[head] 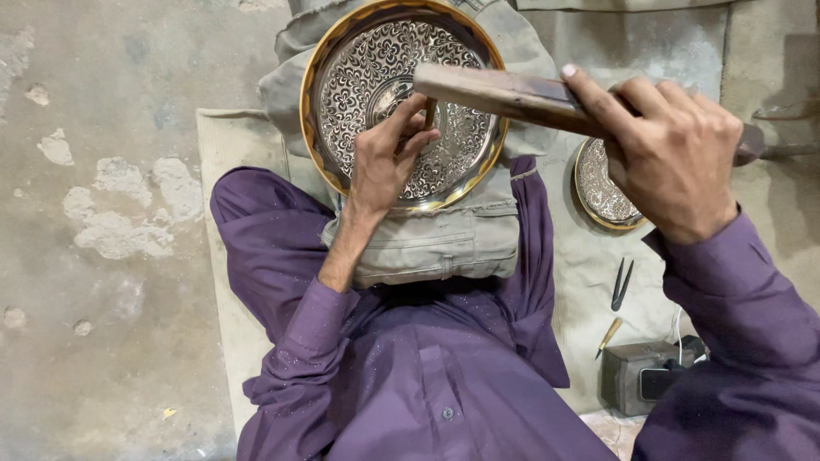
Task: The person sits cross-legged on the floor with an ornate brass tray resting on a lap cushion. They hold a chisel against the tray's decorated surface with one hand and repeatedly strike it with a wooden mallet held in the other hand, chasing the engraved pattern across the tray.
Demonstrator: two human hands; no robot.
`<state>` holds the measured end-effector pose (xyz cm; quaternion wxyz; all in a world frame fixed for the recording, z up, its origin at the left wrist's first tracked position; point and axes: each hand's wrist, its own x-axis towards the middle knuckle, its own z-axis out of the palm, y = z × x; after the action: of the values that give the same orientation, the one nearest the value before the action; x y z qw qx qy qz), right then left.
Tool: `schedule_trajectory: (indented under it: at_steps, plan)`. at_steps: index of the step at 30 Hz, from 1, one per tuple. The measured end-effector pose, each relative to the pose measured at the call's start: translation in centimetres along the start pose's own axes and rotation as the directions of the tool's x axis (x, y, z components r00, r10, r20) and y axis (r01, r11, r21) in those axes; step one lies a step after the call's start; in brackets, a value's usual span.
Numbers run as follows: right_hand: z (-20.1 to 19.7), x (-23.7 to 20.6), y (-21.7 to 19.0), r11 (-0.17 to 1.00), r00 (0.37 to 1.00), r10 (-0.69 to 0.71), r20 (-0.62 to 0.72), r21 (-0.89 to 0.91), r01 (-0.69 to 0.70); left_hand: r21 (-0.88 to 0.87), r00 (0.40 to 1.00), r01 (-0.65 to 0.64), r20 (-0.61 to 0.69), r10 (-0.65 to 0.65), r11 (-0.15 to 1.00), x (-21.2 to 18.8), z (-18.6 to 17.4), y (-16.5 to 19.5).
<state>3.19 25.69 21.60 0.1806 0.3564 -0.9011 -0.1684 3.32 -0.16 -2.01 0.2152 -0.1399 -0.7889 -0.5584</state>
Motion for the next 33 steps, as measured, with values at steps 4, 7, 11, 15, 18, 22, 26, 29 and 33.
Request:
schedule_trajectory:
  at_steps: [4, 7, 11, 15, 18, 22, 26, 29, 33]
  plan:
    - [-0.3, 0.0, -0.2, 0.98, 0.995, 0.083, -0.057, 0.187, -0.071, -0.04, 1.0, 0.022, 0.011, -0.022, 0.999, 0.1, -0.4, 0.7]
    - [-0.5, 0.0, -0.3, 0.983, 0.996, 0.085, -0.024, 0.166, -0.08, -0.034, 0.998, 0.056, 0.034, -0.055, 0.998, 0.2, -0.7, 1.2]
    - [-0.4, 0.0, -0.5, 0.922, 0.989, 0.142, -0.044, 0.37, -0.116, -0.019, 1.0, 0.023, 0.01, -0.022, 1.0, 0.6, -0.9, 1.7]
    - [-0.1, -0.3, -0.2, 0.999, 0.999, 0.041, -0.028, 0.019, -0.04, -0.035, 0.999, 0.036, 0.021, -0.035, 0.999, 0.7, -1.4, 2.1]
    - [0.1, -0.4, -0.2, 0.93, 0.981, 0.19, 0.033, 0.314, -0.191, -0.056, 0.999, 0.038, 0.031, -0.037, 0.998, 0.7, -1.6, 2.3]
    - [0.3, -0.3, -0.2, 0.994, 0.998, 0.056, -0.038, 0.094, -0.052, -0.047, 0.999, 0.019, 0.041, -0.018, 0.999, 0.9, -1.7, 2.2]
    - [0.5, -0.3, -0.4, 0.889, 0.983, 0.17, -0.066, 0.44, -0.124, -0.022, 0.999, 0.027, 0.039, -0.027, 0.999, 1.0, -1.4, 2.0]
    - [0.6, -0.7, -0.2, 0.973, 0.995, 0.103, -0.015, 0.211, -0.098, -0.028, 0.998, 0.044, 0.053, -0.043, 0.999, 0.8, -1.5, 1.9]
    - [0.8, -0.8, 0.0, 0.94, 0.985, 0.173, -0.002, 0.298, -0.164, -0.011, 0.996, 0.057, 0.073, -0.056, 0.998, 0.9, -1.6, 1.9]
